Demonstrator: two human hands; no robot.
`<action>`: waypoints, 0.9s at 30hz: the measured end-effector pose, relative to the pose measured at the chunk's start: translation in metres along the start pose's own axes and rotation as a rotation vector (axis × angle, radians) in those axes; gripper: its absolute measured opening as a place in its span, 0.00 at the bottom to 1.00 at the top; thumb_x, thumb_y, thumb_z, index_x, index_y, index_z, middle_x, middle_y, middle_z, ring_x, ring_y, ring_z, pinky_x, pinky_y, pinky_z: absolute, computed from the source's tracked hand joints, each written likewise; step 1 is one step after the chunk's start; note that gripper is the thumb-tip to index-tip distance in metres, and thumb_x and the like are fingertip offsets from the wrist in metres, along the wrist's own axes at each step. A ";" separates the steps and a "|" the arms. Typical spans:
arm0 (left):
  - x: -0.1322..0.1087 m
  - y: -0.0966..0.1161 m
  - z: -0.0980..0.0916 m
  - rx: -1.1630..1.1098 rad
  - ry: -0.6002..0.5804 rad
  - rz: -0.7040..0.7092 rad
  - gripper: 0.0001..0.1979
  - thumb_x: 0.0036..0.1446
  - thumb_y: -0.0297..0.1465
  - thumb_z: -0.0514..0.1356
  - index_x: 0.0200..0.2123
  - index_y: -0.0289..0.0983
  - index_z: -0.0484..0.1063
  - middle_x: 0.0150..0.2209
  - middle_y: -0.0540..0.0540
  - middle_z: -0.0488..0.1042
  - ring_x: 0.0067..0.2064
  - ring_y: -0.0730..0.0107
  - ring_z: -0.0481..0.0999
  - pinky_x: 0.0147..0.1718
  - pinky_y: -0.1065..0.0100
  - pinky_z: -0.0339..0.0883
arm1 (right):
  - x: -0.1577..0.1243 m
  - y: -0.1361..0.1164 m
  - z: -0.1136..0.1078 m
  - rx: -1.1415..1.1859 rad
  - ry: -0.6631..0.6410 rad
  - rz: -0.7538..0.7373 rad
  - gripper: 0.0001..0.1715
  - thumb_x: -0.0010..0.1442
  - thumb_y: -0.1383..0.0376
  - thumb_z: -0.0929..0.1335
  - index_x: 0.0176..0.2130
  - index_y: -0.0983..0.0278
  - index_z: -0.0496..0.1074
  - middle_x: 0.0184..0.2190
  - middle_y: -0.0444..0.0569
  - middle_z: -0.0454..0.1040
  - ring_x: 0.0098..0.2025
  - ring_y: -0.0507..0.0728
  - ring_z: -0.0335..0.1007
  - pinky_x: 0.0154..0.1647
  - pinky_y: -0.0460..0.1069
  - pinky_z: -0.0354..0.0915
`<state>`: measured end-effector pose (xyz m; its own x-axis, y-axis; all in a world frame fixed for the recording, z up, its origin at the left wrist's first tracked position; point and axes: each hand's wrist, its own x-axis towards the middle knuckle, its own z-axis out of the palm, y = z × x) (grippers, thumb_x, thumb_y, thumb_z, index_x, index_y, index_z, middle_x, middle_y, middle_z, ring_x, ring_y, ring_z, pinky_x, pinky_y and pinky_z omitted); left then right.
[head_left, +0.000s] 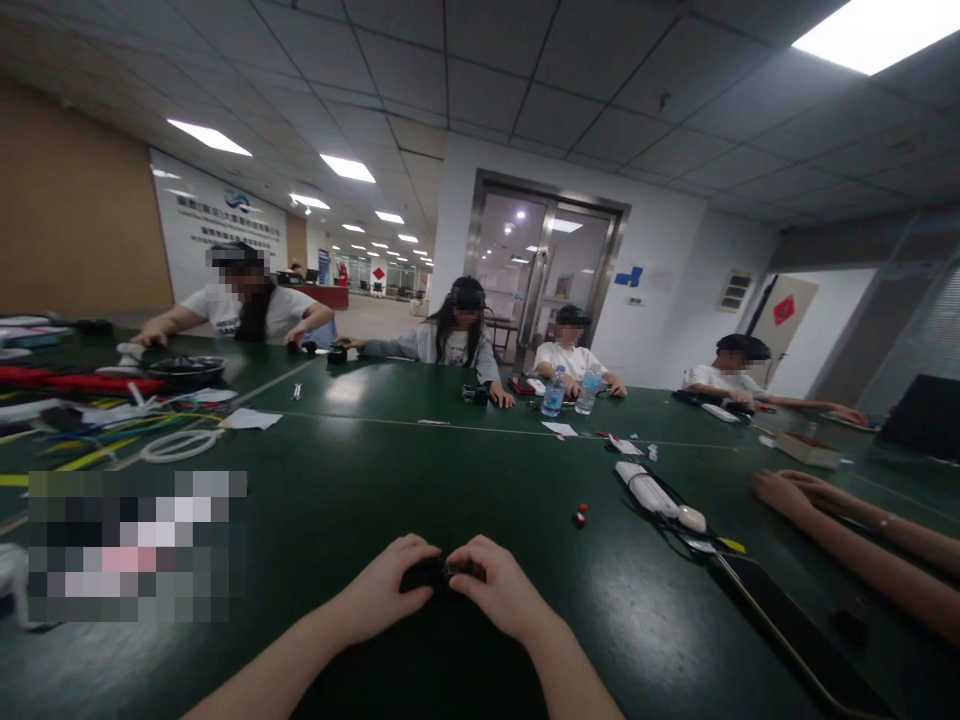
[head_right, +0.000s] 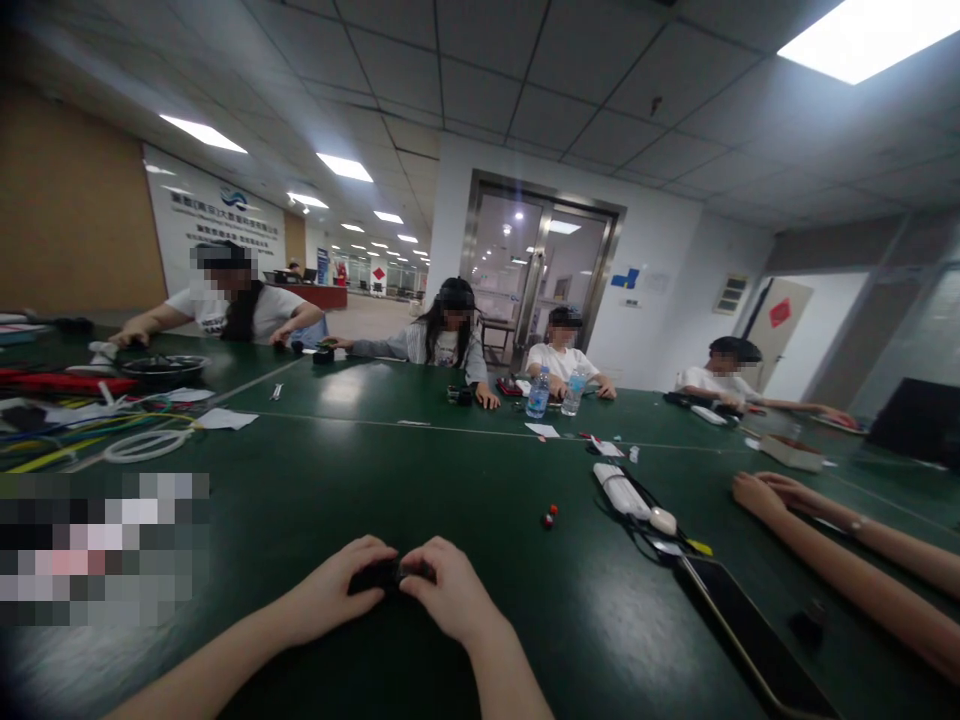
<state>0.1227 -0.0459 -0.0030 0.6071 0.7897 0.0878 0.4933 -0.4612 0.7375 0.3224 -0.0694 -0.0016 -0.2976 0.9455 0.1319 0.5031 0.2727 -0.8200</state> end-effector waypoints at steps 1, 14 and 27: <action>0.000 0.001 0.000 0.001 0.004 0.002 0.17 0.49 0.34 0.55 0.45 0.42 0.67 0.45 0.48 0.66 0.47 0.66 0.64 0.47 0.65 0.58 | 0.000 0.000 0.001 -0.015 -0.010 -0.006 0.10 0.48 0.65 0.67 0.34 0.56 0.73 0.33 0.44 0.67 0.32 0.53 0.61 0.34 0.47 0.57; 0.000 0.002 0.003 -0.004 0.015 0.016 0.18 0.49 0.32 0.55 0.45 0.41 0.67 0.42 0.48 0.66 0.43 0.69 0.67 0.44 0.67 0.60 | 0.001 0.000 0.006 -0.079 -0.030 -0.040 0.11 0.48 0.66 0.67 0.35 0.54 0.74 0.33 0.44 0.67 0.36 0.54 0.62 0.35 0.47 0.57; -0.002 0.002 -0.003 0.199 -0.049 0.105 0.17 0.53 0.33 0.52 0.47 0.53 0.66 0.45 0.50 0.63 0.45 0.65 0.64 0.44 0.64 0.58 | 0.006 0.018 -0.006 0.239 0.258 0.074 0.10 0.50 0.63 0.67 0.35 0.59 0.73 0.30 0.44 0.70 0.33 0.53 0.64 0.34 0.47 0.58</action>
<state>0.1202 -0.0475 0.0005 0.6885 0.7151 0.1207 0.5364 -0.6142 0.5788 0.3340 -0.0576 -0.0121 -0.0376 0.9833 0.1781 0.3027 0.1811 -0.9357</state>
